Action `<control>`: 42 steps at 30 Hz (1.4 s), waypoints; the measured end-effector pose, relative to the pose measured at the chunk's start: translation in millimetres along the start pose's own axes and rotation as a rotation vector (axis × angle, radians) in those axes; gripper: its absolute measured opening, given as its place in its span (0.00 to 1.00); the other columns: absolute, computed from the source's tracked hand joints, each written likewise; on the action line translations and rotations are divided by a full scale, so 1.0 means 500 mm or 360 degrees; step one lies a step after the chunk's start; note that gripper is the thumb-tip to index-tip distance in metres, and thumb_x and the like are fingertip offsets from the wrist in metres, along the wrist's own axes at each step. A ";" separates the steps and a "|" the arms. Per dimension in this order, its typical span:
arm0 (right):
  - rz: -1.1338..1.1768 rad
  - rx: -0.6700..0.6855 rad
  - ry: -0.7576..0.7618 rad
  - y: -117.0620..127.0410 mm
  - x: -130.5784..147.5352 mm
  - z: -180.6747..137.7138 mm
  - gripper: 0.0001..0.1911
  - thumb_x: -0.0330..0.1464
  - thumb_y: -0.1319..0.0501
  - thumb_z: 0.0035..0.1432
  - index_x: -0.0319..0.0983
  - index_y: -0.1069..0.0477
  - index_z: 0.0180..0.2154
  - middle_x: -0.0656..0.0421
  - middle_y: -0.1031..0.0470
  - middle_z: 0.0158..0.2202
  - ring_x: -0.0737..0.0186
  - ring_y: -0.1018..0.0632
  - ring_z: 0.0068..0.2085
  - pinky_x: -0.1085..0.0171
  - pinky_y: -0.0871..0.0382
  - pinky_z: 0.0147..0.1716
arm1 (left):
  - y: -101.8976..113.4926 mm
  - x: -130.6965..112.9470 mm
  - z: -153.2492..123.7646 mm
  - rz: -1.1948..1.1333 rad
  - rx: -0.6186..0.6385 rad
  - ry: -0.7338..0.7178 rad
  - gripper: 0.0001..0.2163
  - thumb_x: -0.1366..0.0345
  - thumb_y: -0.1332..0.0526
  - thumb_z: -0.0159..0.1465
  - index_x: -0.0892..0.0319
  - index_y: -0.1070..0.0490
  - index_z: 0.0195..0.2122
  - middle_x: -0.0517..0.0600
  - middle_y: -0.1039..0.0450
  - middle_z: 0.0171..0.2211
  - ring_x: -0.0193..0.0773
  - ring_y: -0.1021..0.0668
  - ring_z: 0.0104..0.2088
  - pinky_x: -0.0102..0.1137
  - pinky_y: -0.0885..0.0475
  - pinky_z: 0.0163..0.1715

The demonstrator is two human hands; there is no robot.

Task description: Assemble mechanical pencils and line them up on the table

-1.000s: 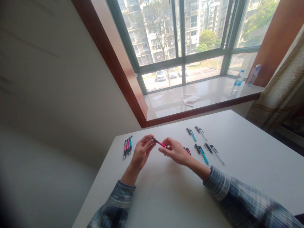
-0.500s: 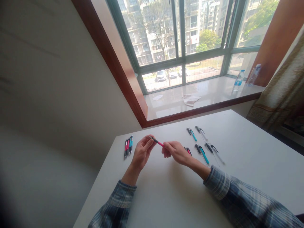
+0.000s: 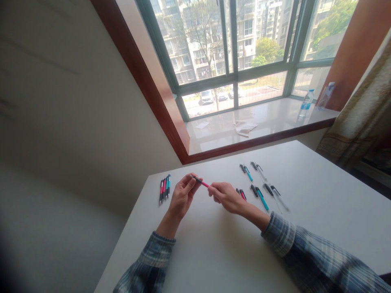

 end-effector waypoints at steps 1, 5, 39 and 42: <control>0.0107 0.0048 -0.0029 -0.005 -0.005 0.001 0.22 0.49 0.45 0.66 0.39 0.30 0.29 0.64 0.36 0.20 0.67 0.36 0.23 0.65 0.44 0.25 | -0.001 0.000 -0.001 -0.0007 0.0009 0.0006 0.12 0.64 0.25 0.55 0.60 0.22 0.38 0.48 0.24 0.38 0.36 0.19 0.42 0.36 0.27 0.57; 0.0398 0.0216 -0.0101 -0.019 -0.016 0.003 0.25 0.53 0.42 0.63 0.38 0.29 0.30 0.66 0.41 0.18 0.69 0.42 0.21 0.65 0.50 0.24 | -0.006 -0.003 -0.002 -0.0025 0.0069 0.0018 0.11 0.64 0.26 0.57 0.60 0.22 0.39 0.48 0.25 0.39 0.35 0.20 0.43 0.34 0.27 0.56; 0.1239 -0.0106 0.0107 0.062 0.012 0.012 0.20 0.50 0.34 0.61 0.39 0.20 0.39 0.56 0.20 0.32 0.62 0.21 0.37 0.62 0.30 0.45 | 0.017 0.069 -0.013 -0.0584 -0.0171 0.0399 0.09 0.71 0.29 0.59 0.60 0.22 0.40 0.48 0.19 0.34 0.31 0.17 0.37 0.28 0.22 0.47; 0.1286 -0.0234 0.0036 0.076 0.008 0.015 0.22 0.51 0.33 0.59 0.39 0.20 0.42 0.56 0.20 0.31 0.62 0.22 0.37 0.62 0.30 0.43 | 0.018 0.059 -0.008 -0.0432 -0.0133 0.0342 0.10 0.69 0.27 0.56 0.59 0.23 0.39 0.47 0.20 0.34 0.31 0.17 0.36 0.28 0.23 0.47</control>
Point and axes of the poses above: each hand's wrist, its own z-axis towards the middle knuckle, its own y-axis out of the back of the hand, x = y × z, the point moved 9 cm from there along z, towards the middle knuckle
